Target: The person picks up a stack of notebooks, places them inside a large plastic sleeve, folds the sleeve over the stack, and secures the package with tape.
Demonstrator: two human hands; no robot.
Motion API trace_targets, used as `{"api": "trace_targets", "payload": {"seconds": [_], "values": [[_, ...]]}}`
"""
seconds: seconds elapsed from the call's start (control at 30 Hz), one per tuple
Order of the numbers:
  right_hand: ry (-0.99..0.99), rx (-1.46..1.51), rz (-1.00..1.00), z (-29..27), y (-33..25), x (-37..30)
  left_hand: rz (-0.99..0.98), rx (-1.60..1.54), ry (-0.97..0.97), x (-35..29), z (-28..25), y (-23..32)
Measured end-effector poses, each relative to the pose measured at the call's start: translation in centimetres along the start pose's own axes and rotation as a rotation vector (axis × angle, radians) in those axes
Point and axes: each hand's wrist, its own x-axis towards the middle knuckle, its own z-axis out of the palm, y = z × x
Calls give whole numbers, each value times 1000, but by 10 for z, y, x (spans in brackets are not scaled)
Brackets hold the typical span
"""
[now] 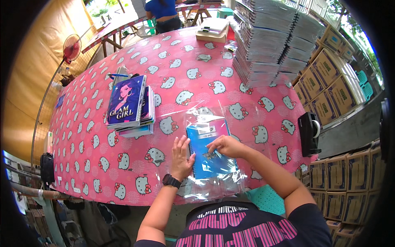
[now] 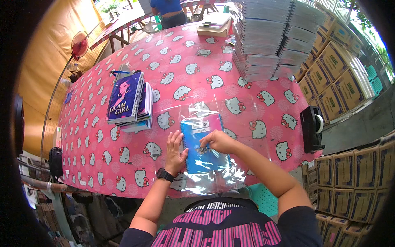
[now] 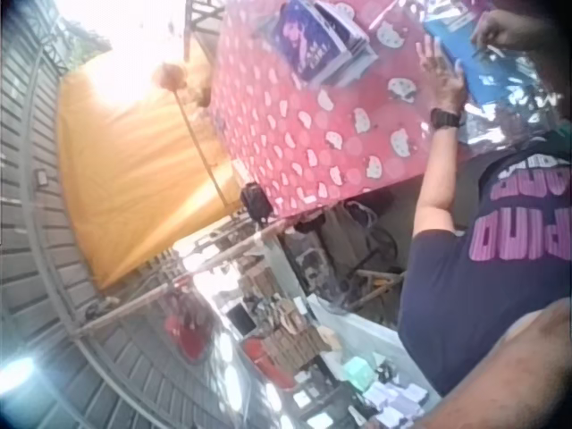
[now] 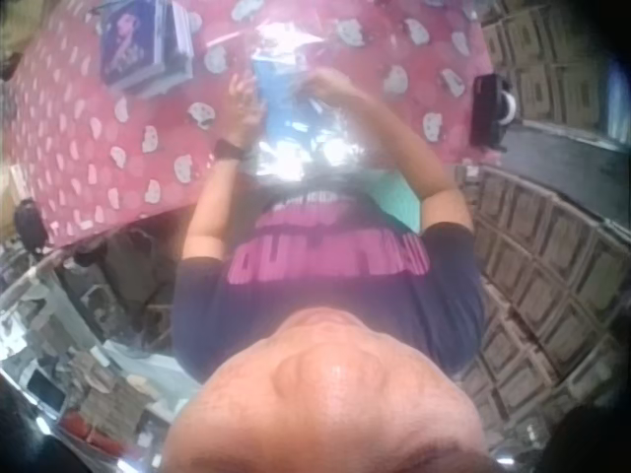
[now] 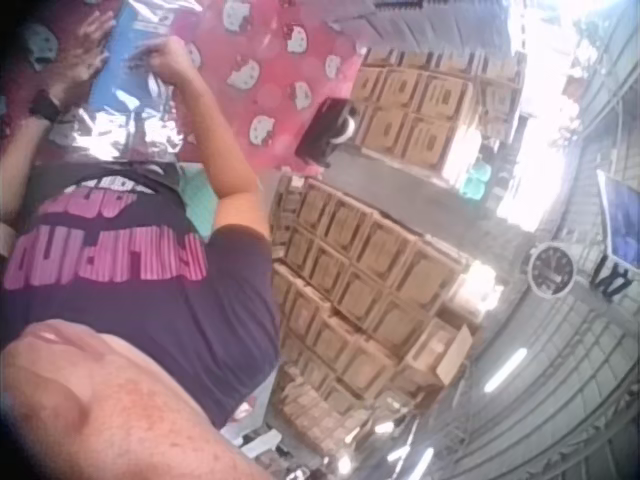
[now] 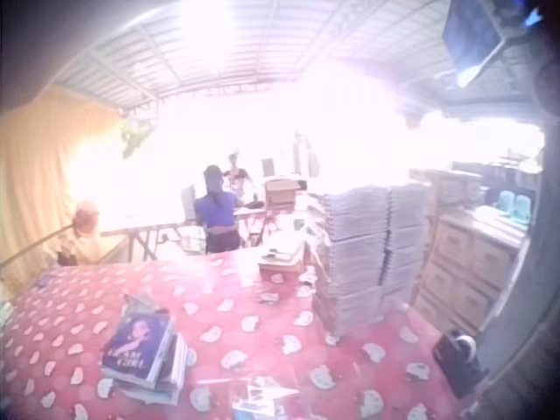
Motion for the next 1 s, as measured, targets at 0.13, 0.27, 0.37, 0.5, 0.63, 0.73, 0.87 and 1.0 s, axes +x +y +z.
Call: {"api": "trace_targets", "payload": {"seconds": [0.13,0.27,0.37,0.5,0.63,0.73,0.87,1.0], "values": [[-67,-630,-102,-3,-6,-16,-106,73,-186,-1,9,-3],[-2,-683,61,-6,1,-10,-60,-77,-195,-1,17,-10],[3,-684,97,8,-1,-1,-54,-126,-238,3,19,-10],[9,-695,180,19,-18,6,-65,-65,-322,11,15,-3],[-1,-715,243,20,-25,9,-67,114,-380,19,8,11],[45,-700,226,24,-17,11,-28,307,-419,32,14,26],[186,-649,133,30,-8,4,-48,385,-475,48,16,33],[335,-815,-376,68,-5,-44,-78,364,-487,53,11,40]]}}
